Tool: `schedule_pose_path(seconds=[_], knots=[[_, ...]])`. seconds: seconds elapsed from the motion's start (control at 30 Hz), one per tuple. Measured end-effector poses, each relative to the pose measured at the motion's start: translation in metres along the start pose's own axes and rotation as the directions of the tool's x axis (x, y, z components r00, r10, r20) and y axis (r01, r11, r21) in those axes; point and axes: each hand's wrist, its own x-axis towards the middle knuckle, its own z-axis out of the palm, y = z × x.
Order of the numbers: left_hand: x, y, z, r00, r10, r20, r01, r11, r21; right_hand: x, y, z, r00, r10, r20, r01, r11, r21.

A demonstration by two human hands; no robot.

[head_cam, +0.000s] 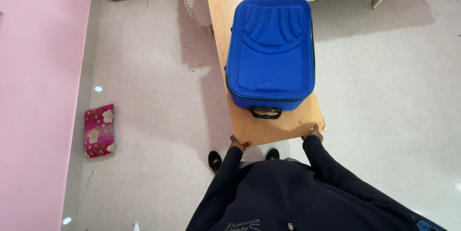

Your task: The person moves a small wooden table with a blue suitcase on it across the room by hand.

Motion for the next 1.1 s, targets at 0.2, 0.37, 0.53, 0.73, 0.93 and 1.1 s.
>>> schedule_pose_path(seconds=[0.2, 0.37, 0.53, 0.73, 0.93, 1.1], knots=[[0.001, 0.002, 0.014, 1.000, -0.003, 0.028, 0.004, 1.000, -0.020, 0.009, -0.011, -0.007, 0.999, 0.034, 0.026, -0.033, 0.999, -0.025], [-0.010, 0.007, 0.008, 0.992, -0.118, 0.035, 0.118, 0.993, 0.012, 0.022, -0.006, -0.014, 0.993, -0.021, 0.120, 0.038, 0.989, -0.145], [-0.022, 0.015, 0.004, 0.996, -0.083, -0.008, 0.080, 0.978, -0.193, 0.013, -0.017, -0.022, 0.986, 0.033, 0.166, 0.006, 0.973, -0.230], [-0.018, 0.019, 0.006, 0.985, 0.126, -0.119, -0.124, 0.992, 0.028, 0.007, -0.016, -0.029, 0.974, 0.031, 0.223, 0.004, 0.988, -0.154], [-0.016, 0.043, 0.030, 0.918, -0.137, -0.372, 0.255, 0.923, 0.288, 0.031, -0.033, -0.026, 0.942, 0.051, 0.330, -0.057, 0.998, 0.008], [-0.014, 0.065, 0.052, 0.872, -0.255, -0.419, 0.332, 0.935, 0.121, 0.040, -0.065, -0.026, 0.937, 0.167, 0.307, -0.122, 0.979, -0.160]])
